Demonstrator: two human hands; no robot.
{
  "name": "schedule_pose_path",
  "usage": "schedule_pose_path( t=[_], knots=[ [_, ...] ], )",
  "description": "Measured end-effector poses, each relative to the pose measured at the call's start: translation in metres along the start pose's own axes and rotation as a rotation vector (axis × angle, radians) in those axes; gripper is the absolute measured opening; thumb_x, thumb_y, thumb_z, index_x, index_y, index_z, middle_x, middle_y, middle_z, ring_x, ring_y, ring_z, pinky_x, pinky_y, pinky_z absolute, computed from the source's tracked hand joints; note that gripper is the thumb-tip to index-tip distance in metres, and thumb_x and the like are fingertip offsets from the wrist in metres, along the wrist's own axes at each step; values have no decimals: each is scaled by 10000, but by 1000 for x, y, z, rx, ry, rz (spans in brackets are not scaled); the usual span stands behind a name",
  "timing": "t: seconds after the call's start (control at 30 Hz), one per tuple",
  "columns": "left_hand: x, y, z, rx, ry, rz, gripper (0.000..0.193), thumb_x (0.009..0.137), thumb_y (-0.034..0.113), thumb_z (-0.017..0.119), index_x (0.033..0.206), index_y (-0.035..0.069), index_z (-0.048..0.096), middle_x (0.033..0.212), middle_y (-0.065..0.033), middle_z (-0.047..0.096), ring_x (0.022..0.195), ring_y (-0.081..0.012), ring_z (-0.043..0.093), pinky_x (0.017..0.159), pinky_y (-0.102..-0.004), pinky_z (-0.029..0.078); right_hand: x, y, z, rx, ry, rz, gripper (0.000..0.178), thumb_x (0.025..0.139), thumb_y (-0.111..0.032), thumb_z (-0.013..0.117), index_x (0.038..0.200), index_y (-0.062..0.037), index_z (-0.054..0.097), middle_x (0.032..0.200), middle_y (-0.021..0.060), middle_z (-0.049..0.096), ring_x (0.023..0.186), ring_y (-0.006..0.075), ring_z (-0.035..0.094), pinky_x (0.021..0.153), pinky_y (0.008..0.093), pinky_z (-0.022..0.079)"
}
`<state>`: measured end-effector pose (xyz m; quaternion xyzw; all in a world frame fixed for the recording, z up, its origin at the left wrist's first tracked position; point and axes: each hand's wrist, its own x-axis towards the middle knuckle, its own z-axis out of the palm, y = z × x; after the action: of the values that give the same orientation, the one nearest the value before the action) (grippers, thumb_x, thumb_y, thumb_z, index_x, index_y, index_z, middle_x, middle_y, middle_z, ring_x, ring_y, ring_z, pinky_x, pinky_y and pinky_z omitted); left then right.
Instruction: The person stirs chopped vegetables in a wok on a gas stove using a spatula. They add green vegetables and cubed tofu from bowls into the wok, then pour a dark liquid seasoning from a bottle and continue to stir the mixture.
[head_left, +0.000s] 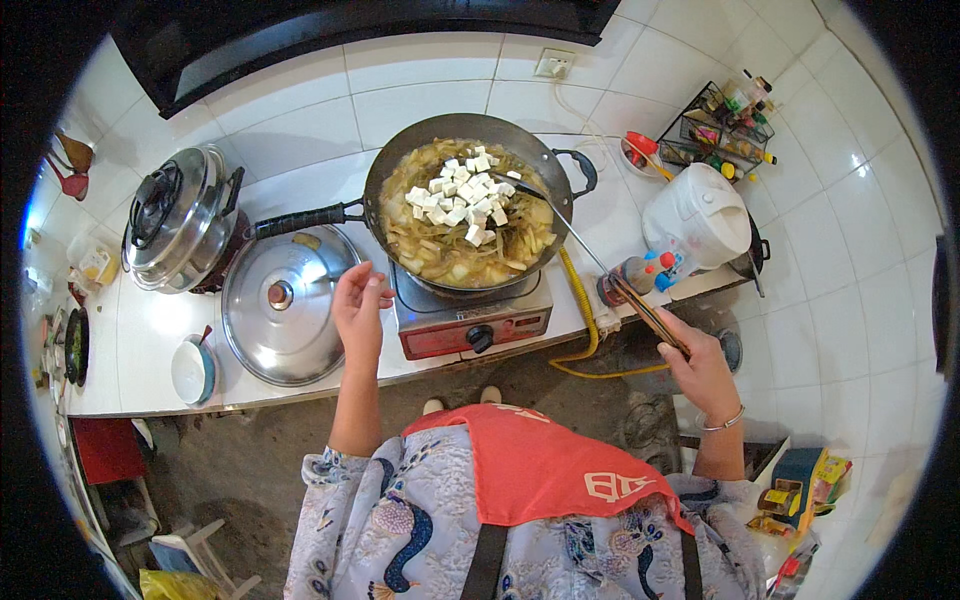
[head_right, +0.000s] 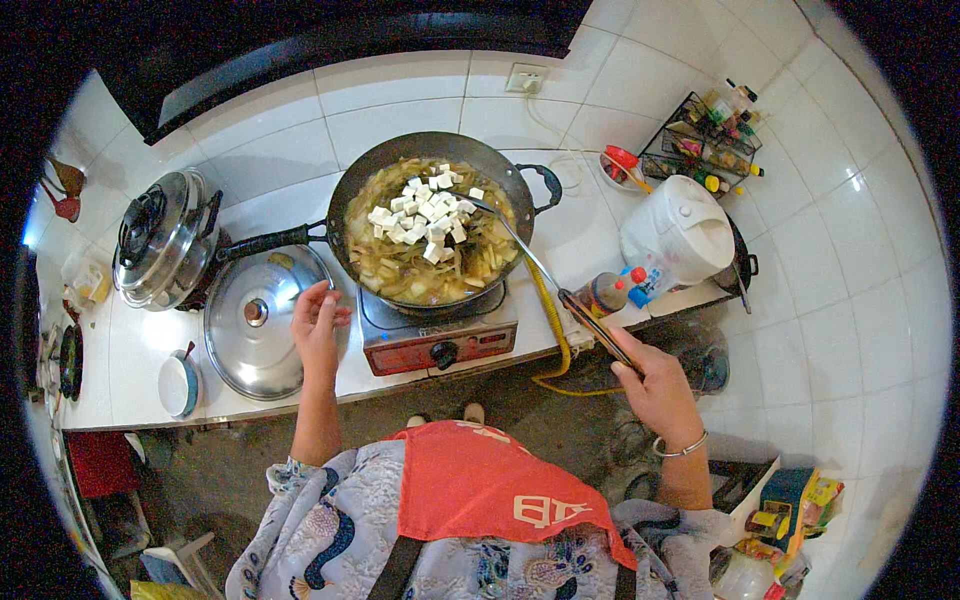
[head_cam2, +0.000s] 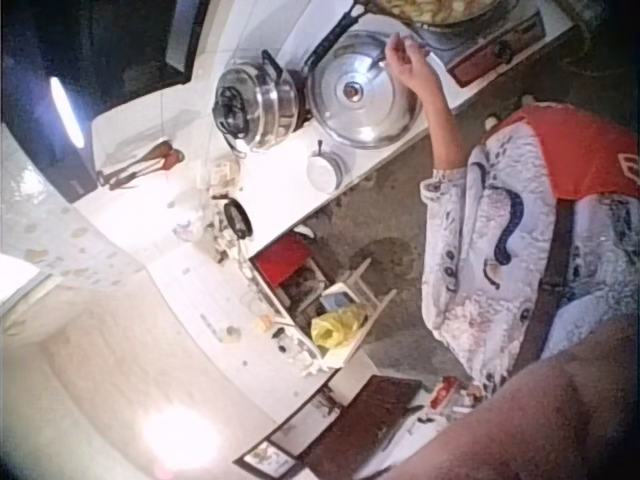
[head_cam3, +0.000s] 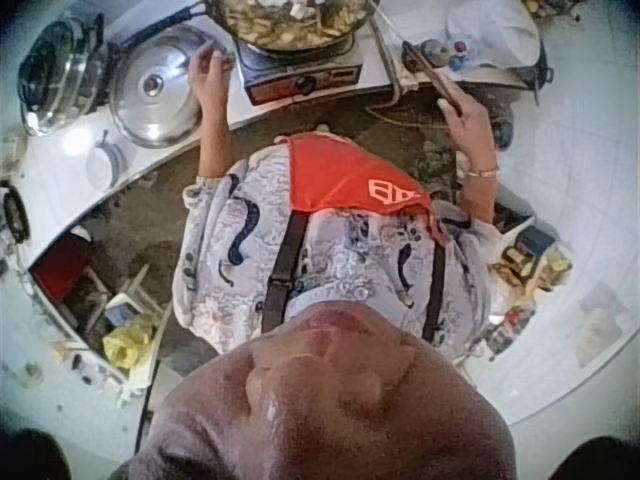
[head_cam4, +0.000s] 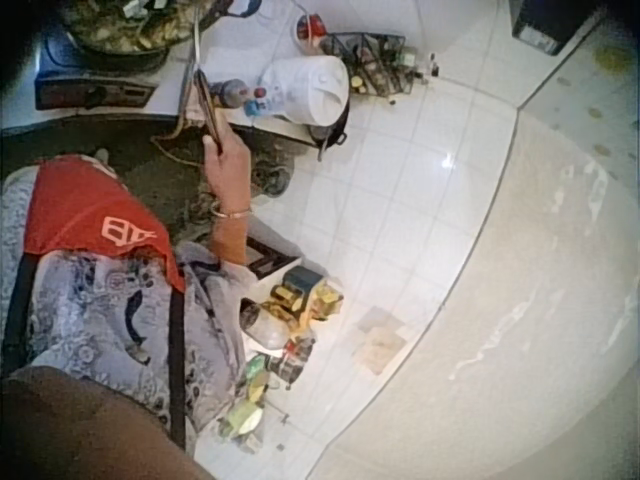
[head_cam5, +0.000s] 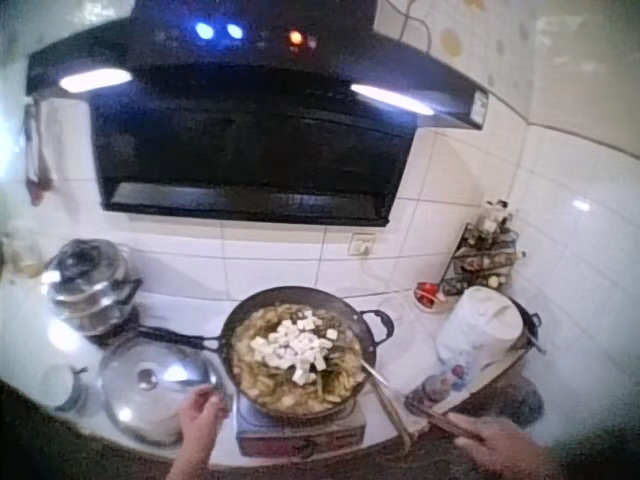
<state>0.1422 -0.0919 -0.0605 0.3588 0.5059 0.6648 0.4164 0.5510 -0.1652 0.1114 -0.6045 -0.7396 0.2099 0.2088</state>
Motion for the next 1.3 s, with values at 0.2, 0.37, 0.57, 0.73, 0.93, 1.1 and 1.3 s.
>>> schedule_pose_path(
  t=[0.2,0.37,0.57,0.73,0.93,1.1,1.3],
  knots=[
    [-1,-2,-2,1,3,-11,258,919,88,530,1160,-3,518,961,-85,609,731,-134,613,598,-219,480,27,10,25,141,-94,92,450,842,-72,570,1281,-7,498,1106,180,639,925,202,641,811,297,481],
    [-6,2,-4,25,-2,-9,249,919,85,533,1154,2,525,957,-84,610,724,-128,607,596,-218,482,44,20,41,304,-26,187,445,860,-73,558,1291,7,484,1034,119,645,822,85,547,762,252,468],
    [-12,6,-13,16,24,-28,238,920,74,526,1148,7,530,951,-73,603,722,-124,601,601,-222,486,32,24,36,221,-22,125,454,856,-95,566,1292,7,487,997,138,654,783,109,586,751,258,479],
    [-12,9,-13,29,37,-5,227,920,73,525,1139,13,534,940,-64,596,726,-125,600,606,-220,487,16,0,13,218,-111,308,464,841,-96,579,1292,-20,502,1046,159,660,832,135,625,789,272,486],
    [-4,8,-8,-4,31,5,229,916,63,521,1139,11,530,944,-67,598,729,-122,600,600,-217,483,-10,1,1,233,-212,195,475,818,-77,606,1283,-38,517,1160,167,628,991,157,608,862,283,468],
    [-3,7,1,20,6,10,229,916,67,530,1137,10,530,946,-72,603,727,-124,605,595,-217,484,-17,1,3,184,-210,161,472,810,-70,613,1273,-40,525,1161,159,629,986,175,622,859,292,471],
    [-1,6,3,21,6,13,231,918,70,534,1139,5,527,945,-78,608,715,-134,613,587,-217,486,-26,-10,0,241,-198,202,467,810,-68,611,1269,-42,531,1136,157,641,948,174,633,815,283,477]
  ],
)
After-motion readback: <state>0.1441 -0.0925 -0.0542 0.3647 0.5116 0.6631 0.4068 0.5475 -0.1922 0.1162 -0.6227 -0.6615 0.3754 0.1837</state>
